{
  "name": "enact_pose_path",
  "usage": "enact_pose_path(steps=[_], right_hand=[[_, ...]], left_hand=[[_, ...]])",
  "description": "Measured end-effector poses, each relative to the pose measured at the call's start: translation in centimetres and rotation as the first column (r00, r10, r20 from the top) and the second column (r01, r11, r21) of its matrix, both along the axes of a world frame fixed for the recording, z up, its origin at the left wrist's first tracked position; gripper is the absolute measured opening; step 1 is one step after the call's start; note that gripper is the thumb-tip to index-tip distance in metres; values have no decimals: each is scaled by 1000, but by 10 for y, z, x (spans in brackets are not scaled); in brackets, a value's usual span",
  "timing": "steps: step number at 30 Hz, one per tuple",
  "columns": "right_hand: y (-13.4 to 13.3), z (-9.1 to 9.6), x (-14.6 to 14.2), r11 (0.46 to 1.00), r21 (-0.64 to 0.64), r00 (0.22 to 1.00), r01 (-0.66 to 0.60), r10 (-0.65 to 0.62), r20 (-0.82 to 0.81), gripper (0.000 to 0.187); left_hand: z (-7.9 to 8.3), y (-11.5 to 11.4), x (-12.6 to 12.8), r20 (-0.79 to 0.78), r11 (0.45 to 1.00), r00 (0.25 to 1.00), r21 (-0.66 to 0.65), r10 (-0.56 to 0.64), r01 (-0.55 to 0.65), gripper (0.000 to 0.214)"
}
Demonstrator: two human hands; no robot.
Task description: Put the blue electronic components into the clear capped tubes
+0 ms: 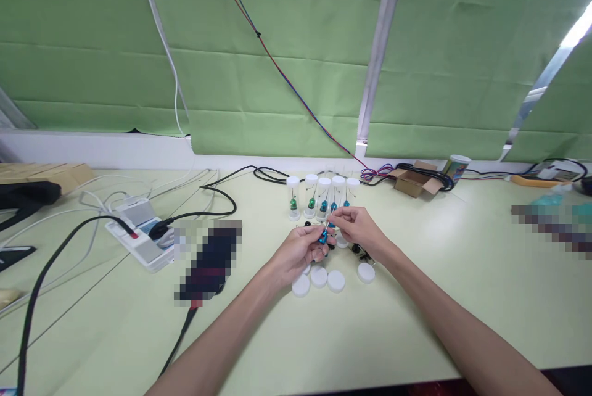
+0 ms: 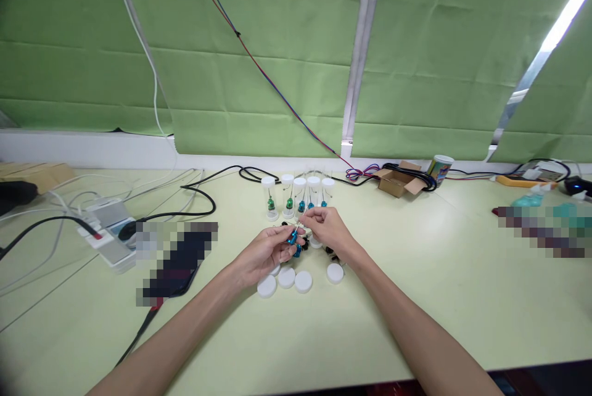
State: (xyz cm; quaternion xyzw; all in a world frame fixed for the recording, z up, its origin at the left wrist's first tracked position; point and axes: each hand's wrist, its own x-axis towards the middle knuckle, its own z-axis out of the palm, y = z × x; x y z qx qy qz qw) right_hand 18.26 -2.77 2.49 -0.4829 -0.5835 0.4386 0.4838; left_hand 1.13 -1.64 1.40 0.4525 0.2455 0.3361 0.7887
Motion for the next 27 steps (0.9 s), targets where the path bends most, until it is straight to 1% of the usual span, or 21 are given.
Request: enact_pose_path(steps=[11,17,19,21,23,27], right_hand=[[-5,7,-1,1000,7,1000,-10,10,-15,36],[-4,6,-1,1000,11,999,-3,3,-32,36],[-4,6,-1,1000,20,1000,11,-11,-29,36],[-4,6,-1,999,28,999,29,-28,-22,37],[-4,7,-2,999,32,999,40,-40,-15,37],[-4,7,-2,999,37,999,39,-39,-14,37]], left_hand=[[0,0,0,26,1000,1000,-4,-15,15,23],[-1,0,0,17,999,1000,40,-7,6,29],[0,-1,1,-23,995,999,88,38,-36,33],[1,-3,1,-72,982,992,163,104,-92,36],[2,-5,2,-116,958,979,253,169,-135,37],[1,-5,3,-210,900,940,401,270,-169,38]])
